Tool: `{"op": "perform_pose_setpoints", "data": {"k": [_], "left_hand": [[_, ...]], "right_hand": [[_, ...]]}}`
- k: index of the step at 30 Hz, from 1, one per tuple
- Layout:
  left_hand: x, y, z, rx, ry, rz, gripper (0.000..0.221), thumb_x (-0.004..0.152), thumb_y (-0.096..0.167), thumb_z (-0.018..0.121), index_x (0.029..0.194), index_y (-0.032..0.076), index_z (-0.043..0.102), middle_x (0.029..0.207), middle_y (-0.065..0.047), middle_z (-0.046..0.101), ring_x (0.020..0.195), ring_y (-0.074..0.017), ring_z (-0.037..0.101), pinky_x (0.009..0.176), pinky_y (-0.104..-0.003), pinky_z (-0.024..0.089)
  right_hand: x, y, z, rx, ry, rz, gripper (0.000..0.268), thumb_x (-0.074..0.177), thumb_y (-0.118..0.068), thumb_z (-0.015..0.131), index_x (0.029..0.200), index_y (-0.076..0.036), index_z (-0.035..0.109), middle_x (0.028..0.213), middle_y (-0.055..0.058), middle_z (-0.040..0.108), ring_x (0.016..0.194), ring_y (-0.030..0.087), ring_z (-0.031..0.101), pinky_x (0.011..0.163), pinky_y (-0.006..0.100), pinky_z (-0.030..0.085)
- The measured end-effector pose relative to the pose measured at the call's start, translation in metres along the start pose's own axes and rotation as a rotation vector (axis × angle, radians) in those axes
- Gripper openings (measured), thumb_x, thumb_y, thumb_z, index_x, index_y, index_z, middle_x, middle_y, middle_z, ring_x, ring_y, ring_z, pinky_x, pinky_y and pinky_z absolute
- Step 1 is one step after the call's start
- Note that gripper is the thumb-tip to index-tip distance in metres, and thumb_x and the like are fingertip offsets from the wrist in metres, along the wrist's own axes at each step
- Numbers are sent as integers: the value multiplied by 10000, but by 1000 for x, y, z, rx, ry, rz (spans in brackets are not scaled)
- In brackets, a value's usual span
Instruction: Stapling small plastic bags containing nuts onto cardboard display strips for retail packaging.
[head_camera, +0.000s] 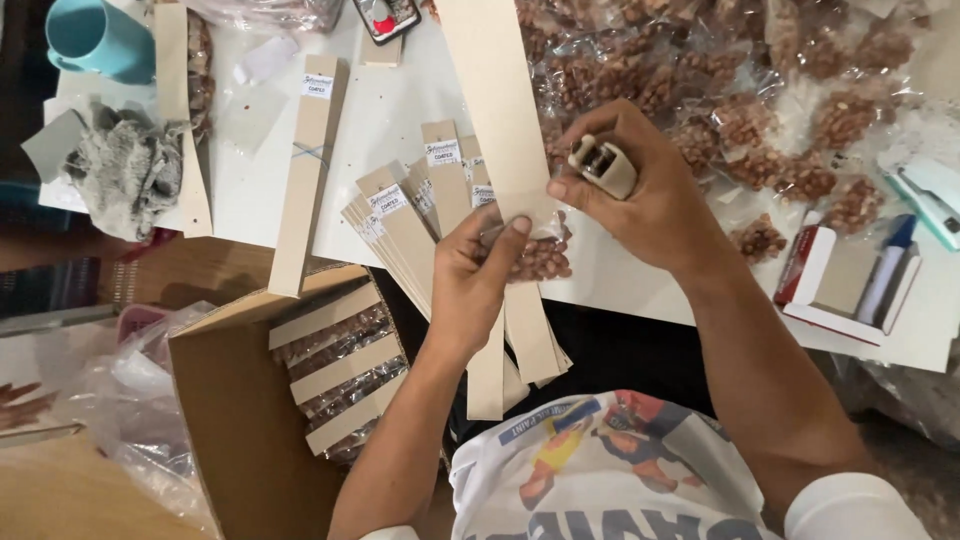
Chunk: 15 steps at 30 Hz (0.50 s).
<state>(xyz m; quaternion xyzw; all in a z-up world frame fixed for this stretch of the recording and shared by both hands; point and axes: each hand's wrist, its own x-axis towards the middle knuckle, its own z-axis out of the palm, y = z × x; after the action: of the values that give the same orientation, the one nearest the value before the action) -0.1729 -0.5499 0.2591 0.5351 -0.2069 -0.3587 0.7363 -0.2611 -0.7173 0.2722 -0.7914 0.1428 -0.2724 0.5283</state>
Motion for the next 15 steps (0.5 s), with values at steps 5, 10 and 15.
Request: {"op": "perform_pose_setpoints", "data": {"k": [5,10,15], "left_hand": [[11,-12,-11,78,-20,57,265,1051,162,528,1165,-66,596,998,-229,749,755,-294,760,729,-405,697],[9,-28,-17,585,167,322,154,1039,185,558,1084,37,557,917,-112,747,798,-205,771,690,-318,680],[0,-48,-24,637,198,291,210,1017,41,583,1150,80,424,1026,-140,754,982,-207,787,787,-294,661]], "right_hand": [[14,14,18,218,-31,5,186,1050,-241,658,1082,-66,604,981,65,657,872,160,666,736,276,625],[38,17,70,296,204,-154,286,1053,-342,434,1031,-65,504,988,74,552,835,194,530,716,325,511],[42,6,96,454,314,275,538,930,-687,392,666,-226,306,613,-75,286,582,104,257,649,313,273]]}}
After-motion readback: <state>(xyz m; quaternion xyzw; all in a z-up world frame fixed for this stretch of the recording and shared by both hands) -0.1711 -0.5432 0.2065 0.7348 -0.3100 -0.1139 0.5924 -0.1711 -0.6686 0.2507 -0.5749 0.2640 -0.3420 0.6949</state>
